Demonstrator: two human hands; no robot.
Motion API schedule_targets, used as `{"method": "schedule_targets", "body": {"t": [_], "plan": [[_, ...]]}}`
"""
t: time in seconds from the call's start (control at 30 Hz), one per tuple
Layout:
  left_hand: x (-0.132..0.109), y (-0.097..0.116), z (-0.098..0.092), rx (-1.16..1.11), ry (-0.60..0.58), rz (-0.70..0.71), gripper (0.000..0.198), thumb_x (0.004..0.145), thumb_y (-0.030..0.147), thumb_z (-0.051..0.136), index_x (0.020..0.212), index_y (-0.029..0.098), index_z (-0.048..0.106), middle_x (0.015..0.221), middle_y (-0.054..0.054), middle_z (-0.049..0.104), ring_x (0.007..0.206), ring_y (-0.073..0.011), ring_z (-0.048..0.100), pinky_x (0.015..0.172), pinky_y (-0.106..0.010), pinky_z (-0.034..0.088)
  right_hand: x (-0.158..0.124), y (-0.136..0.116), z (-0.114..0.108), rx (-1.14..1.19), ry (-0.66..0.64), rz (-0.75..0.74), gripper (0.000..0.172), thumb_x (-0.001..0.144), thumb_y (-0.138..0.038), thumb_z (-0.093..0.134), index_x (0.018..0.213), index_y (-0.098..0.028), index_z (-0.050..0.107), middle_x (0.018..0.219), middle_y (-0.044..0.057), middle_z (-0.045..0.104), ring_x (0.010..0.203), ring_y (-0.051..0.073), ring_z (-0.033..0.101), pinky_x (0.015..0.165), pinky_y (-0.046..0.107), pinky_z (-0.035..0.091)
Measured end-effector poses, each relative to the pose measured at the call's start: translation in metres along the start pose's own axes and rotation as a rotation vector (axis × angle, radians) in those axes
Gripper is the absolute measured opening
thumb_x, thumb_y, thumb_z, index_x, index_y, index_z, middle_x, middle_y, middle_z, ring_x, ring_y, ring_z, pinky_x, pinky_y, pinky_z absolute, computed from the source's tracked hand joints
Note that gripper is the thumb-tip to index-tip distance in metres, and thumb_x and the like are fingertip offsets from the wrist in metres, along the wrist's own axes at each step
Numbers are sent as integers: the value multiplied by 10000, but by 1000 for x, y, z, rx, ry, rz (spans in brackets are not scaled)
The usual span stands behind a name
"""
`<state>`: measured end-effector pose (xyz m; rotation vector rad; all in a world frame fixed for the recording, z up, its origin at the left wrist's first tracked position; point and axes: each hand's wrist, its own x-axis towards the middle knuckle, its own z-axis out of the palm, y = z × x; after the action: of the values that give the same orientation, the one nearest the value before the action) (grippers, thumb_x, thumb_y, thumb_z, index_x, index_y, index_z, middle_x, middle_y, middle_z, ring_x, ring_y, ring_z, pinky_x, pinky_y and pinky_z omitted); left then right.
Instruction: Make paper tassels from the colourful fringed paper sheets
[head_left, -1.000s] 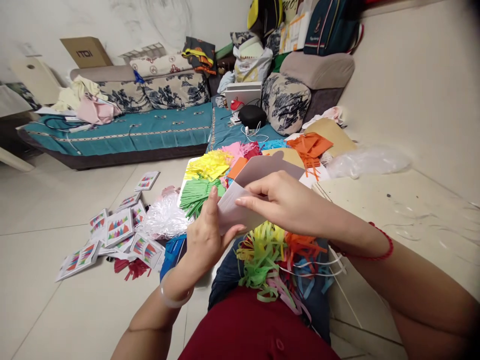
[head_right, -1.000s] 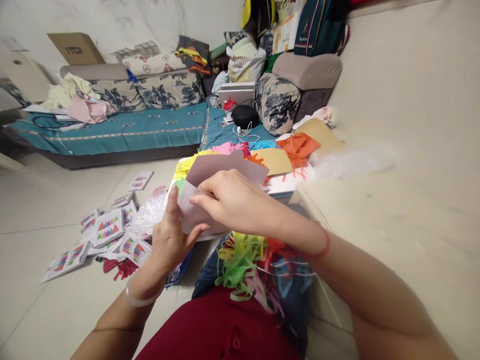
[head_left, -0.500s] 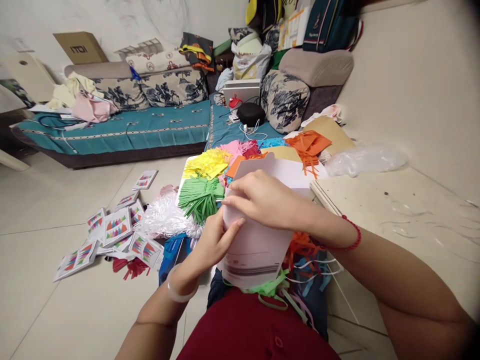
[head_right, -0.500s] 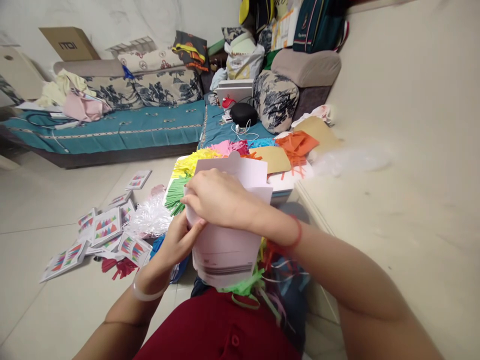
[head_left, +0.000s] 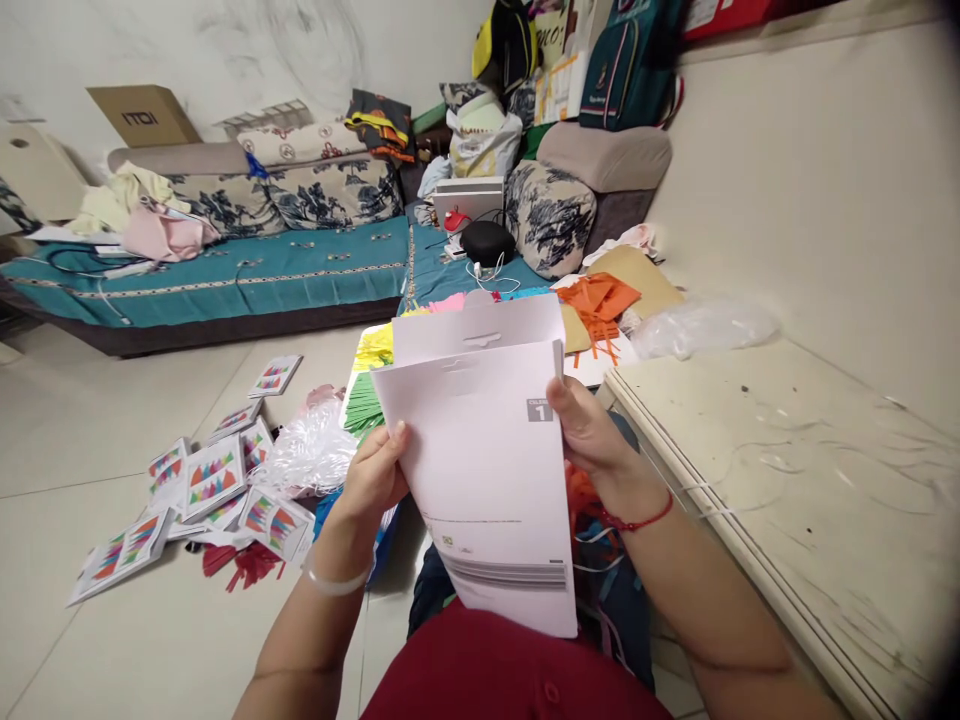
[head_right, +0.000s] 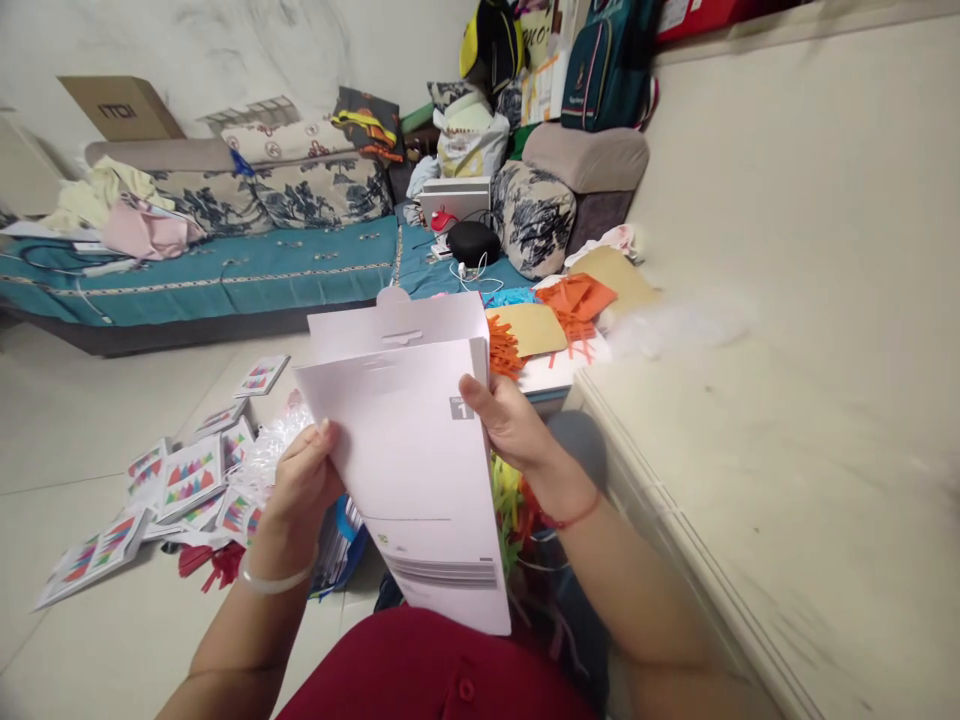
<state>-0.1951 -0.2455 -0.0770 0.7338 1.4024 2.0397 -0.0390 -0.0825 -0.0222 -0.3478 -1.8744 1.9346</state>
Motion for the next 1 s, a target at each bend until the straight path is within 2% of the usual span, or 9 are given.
{"method": "schedule_targets", "body": {"t": [0.1, 0.23, 0.4, 0.6, 0.7, 0.83, 0.9, 0.97, 1.0], "plan": [[7, -12, 5, -5, -43, -5, 456, 608, 593, 757, 734, 161, 687, 644, -58, 678, 561, -163, 598, 541, -282, 522, 7, -1, -7, 40, 211, 12, 560, 709, -676, 631, 907, -155, 683, 777, 81, 701, 683, 210, 668, 635, 343, 548], [7, -24, 9, 192, -90, 9, 328, 716, 451, 728, 781, 131, 689, 740, -60, 701, 675, -161, 616, 645, -263, 502, 4, -3, -12, 55, 440, -152, 447, 729, -587, 678, 920, -183, 684, 825, 49, 715, 759, 187, 680, 714, 316, 551], [1, -26, 14, 91, 170, 75, 310, 750, 452, 698, 774, 144, 682, 704, -16, 679, 623, -118, 572, 613, -215, 465, -31, 32, -1, 70, 238, 83, 491, 754, -601, 641, 910, -139, 696, 814, 75, 726, 749, 202, 681, 671, 302, 545], [-21, -45, 17, 156, -60, -116, 341, 748, 470, 701, 817, 136, 700, 734, -33, 692, 663, -144, 602, 630, -229, 476, -52, 53, -12, -2, 464, 12, 475, 789, -557, 629, 1022, -146, 683, 929, 92, 724, 842, 232, 676, 755, 348, 546], [-28, -55, 13, 152, 47, -75, 342, 792, 472, 661, 828, 133, 693, 742, -34, 698, 676, -145, 613, 653, -233, 481, -67, 60, -9, -14, 364, 47, 419, 812, -504, 626, 1055, -167, 679, 949, 87, 722, 869, 237, 677, 785, 367, 547], [-15, -53, 6, 104, -72, -113, 426, 711, 489, 732, 924, 123, 689, 869, -86, 723, 797, -201, 661, 705, -269, 508, -95, 79, -5, -115, 287, 130, 321, 855, -447, 576, 914, -166, 718, 897, 105, 721, 862, 263, 679, 812, 399, 541], [-4, -46, 9, 88, -13, -19, 472, 713, 498, 725, 1028, 153, 664, 1001, -92, 711, 913, -212, 657, 767, -272, 514, -101, 82, -7, -93, 167, 149, 284, 822, -397, 627, 1009, -193, 691, 925, 99, 715, 896, 269, 680, 799, 379, 546], [4, -40, 18, 125, 39, 107, 459, 769, 475, 678, 1119, 184, 620, 1120, -90, 673, 1012, -207, 630, 834, -273, 506, -98, 76, -8, -33, 141, 87, 471, 771, -365, 685, 1209, -233, 572, 1017, 93, 695, 949, 253, 674, 812, 352, 545], [6, -38, 24, 154, 24, 155, 452, 797, 451, 656, 1161, 192, 592, 1168, -94, 649, 1052, -205, 614, 863, -277, 498, -93, 70, -7, -8, 205, 27, 580, 764, -370, 690, 1291, -250, 479, 1071, 93, 678, 975, 239, 666, 834, 348, 540]]}}
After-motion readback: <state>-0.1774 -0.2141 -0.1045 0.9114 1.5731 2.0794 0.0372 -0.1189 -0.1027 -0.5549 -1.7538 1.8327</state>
